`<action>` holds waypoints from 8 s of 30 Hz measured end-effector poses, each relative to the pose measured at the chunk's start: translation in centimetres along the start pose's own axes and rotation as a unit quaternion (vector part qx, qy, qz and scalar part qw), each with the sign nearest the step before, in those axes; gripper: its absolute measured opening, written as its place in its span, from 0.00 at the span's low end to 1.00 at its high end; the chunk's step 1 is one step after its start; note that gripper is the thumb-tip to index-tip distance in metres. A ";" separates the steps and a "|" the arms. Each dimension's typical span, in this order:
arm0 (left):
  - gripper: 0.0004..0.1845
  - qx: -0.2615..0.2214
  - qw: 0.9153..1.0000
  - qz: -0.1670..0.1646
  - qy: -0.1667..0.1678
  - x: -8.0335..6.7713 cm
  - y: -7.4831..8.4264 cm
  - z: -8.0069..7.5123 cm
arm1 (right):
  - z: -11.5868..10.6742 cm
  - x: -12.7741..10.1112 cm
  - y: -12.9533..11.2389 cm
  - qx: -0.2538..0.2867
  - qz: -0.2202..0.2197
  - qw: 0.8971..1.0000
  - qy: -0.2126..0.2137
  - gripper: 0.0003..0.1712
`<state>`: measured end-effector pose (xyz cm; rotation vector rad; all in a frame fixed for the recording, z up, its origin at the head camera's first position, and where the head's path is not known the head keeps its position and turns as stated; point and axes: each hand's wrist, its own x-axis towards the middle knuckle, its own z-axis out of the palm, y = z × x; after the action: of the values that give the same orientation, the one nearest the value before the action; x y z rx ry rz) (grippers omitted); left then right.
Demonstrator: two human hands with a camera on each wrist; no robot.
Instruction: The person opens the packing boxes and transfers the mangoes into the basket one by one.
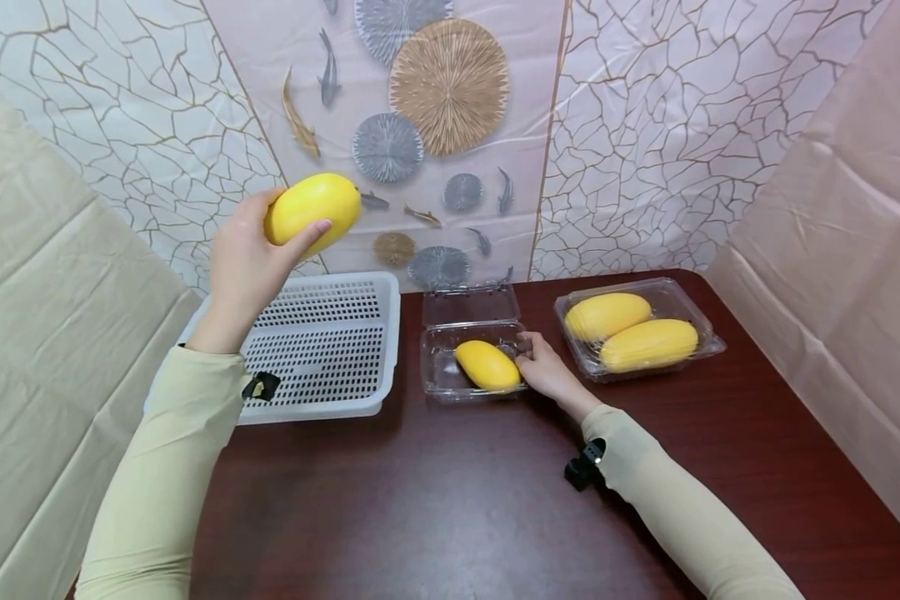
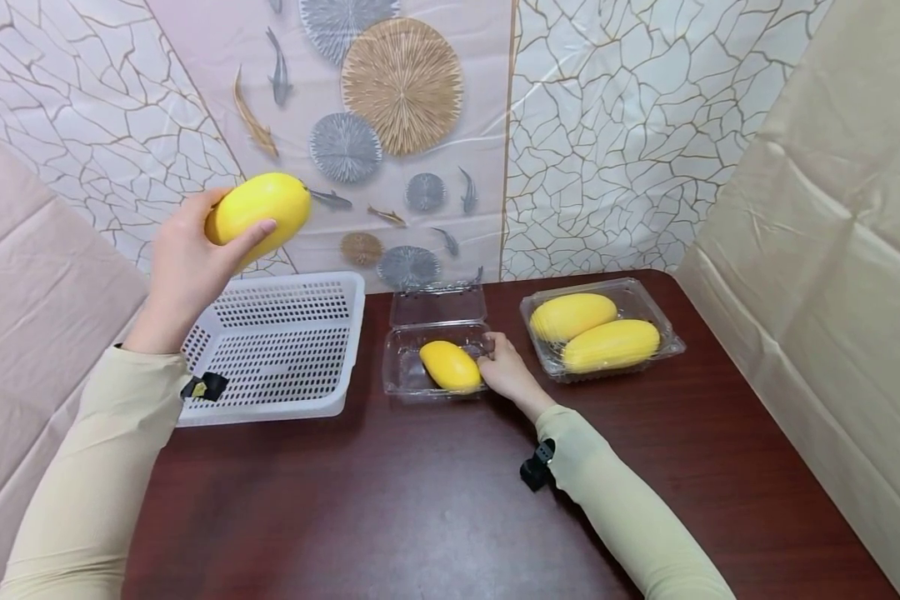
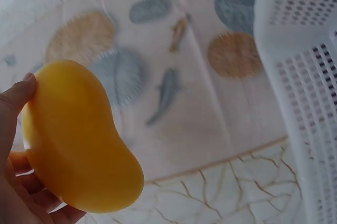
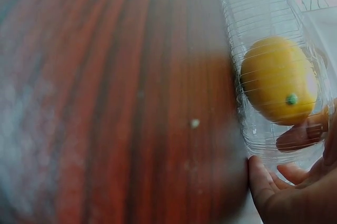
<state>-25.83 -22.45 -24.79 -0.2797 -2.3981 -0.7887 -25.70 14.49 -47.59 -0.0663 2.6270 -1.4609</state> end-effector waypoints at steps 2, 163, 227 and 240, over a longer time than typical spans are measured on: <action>0.39 -0.009 1.000 -0.023 -0.005 0.2 -0.8 -0.2 | 0.0 0.0 0.1 -0.002 -0.001 1.000 -0.001 0.29; 0.46 0.070 0.860 -0.297 -0.408 -2.5 -18.8 3.3 | -0.5 0.2 0.0 0.008 0.007 1.000 -0.001 0.30; 0.25 0.194 0.885 -0.313 -0.285 -4.1 -17.0 2.5 | -0.2 0.1 0.2 0.017 0.007 1.000 -0.002 0.30; 0.25 0.194 0.895 -0.284 -0.285 -4.3 -17.5 2.6 | -0.2 0.2 0.1 0.014 0.003 1.000 0.002 0.30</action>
<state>-29.95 -34.98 -37.32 0.4386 -3.1894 -0.4709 -25.93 14.66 -47.55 -0.0522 2.6071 -1.4955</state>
